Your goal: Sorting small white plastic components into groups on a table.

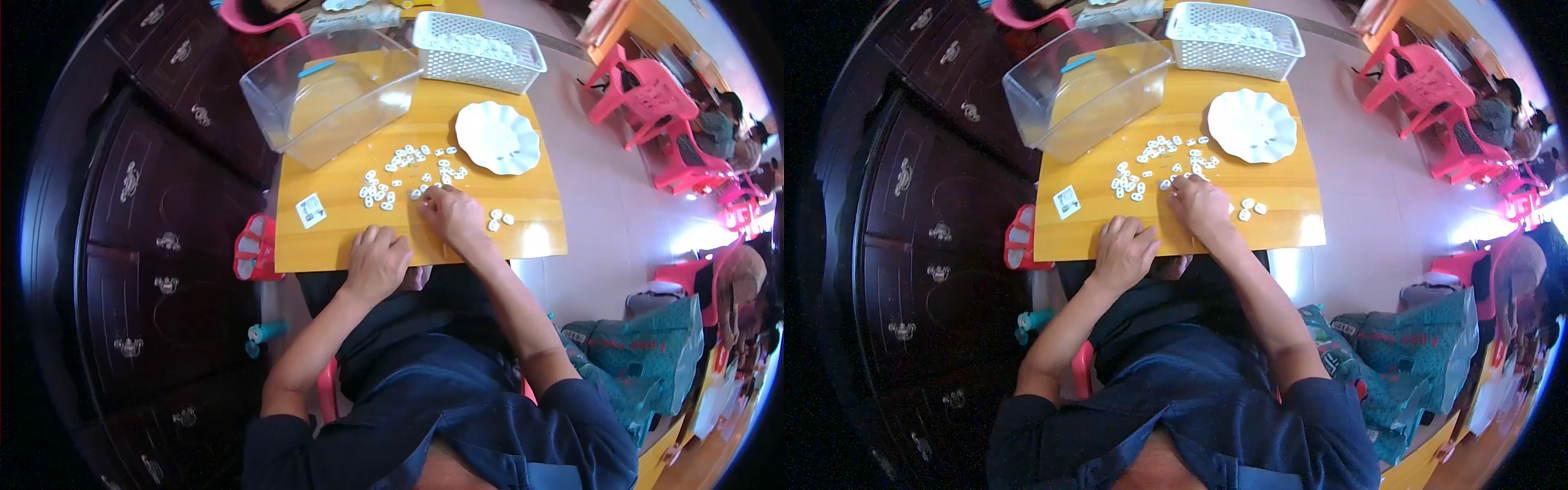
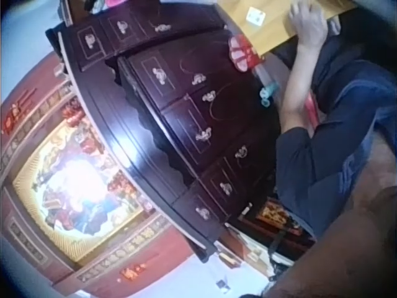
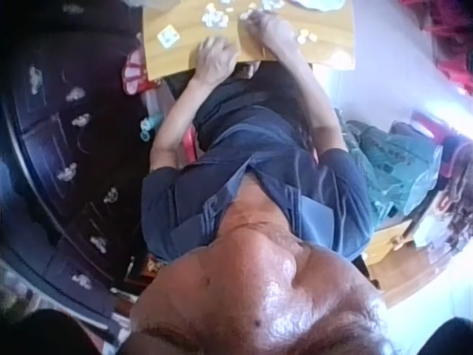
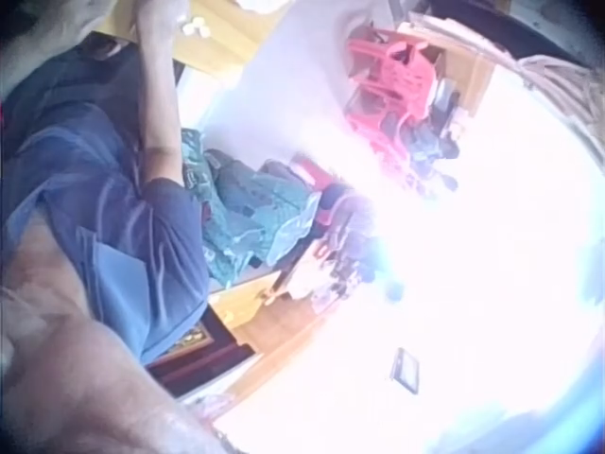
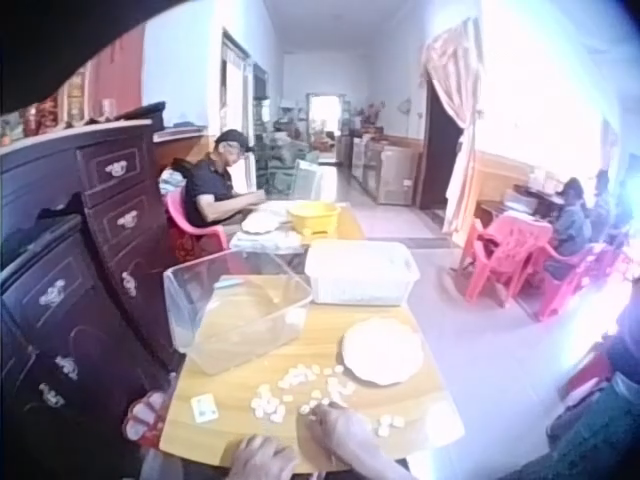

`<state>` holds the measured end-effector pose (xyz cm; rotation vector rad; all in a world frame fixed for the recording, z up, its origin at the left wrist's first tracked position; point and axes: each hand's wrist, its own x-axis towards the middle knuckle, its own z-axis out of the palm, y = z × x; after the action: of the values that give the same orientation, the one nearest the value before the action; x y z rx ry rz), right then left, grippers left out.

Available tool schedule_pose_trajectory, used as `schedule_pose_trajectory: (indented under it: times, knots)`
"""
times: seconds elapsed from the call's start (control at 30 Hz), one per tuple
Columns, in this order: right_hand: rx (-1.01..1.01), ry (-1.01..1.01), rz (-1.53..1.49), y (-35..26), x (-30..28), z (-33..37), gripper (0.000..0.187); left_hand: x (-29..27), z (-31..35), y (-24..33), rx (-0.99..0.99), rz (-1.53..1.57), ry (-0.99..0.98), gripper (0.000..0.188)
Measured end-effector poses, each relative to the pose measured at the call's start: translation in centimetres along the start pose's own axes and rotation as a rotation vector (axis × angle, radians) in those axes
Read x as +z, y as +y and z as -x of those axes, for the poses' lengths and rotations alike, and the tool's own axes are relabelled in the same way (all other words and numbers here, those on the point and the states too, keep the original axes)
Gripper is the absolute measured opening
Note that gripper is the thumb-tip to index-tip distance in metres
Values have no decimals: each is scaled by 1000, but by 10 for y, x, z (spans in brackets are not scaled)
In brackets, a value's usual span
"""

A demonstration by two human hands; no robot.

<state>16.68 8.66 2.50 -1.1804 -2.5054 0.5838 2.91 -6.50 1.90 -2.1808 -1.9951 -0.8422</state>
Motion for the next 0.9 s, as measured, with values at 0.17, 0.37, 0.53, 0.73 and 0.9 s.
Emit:
schedule_pose_trajectory:
  times: [0.17, 0.37, 0.53, 0.73, 0.9]
  knots:
    - [27, -55, 99, 5, 37, -6, 26, -6, 14, 9, 81, 36, 35, 31]
    - [-61, 74, -61, -4, 35, -3, 17, 4, 34, 3, 141, -20, 20, 21]
    - [-59, 155, -250, -6, 12, 8, 11, 14, 33, 6, 203, 15, 72, 13]
    - [-58, 314, -803, -1, -2, 39, 15, 17, 26, 5, 119, 123, 82, 4]
    - [207, 48, -1301, 9, -9, 83, 10, 2, 7, 17, -410, 774, 82, 3]
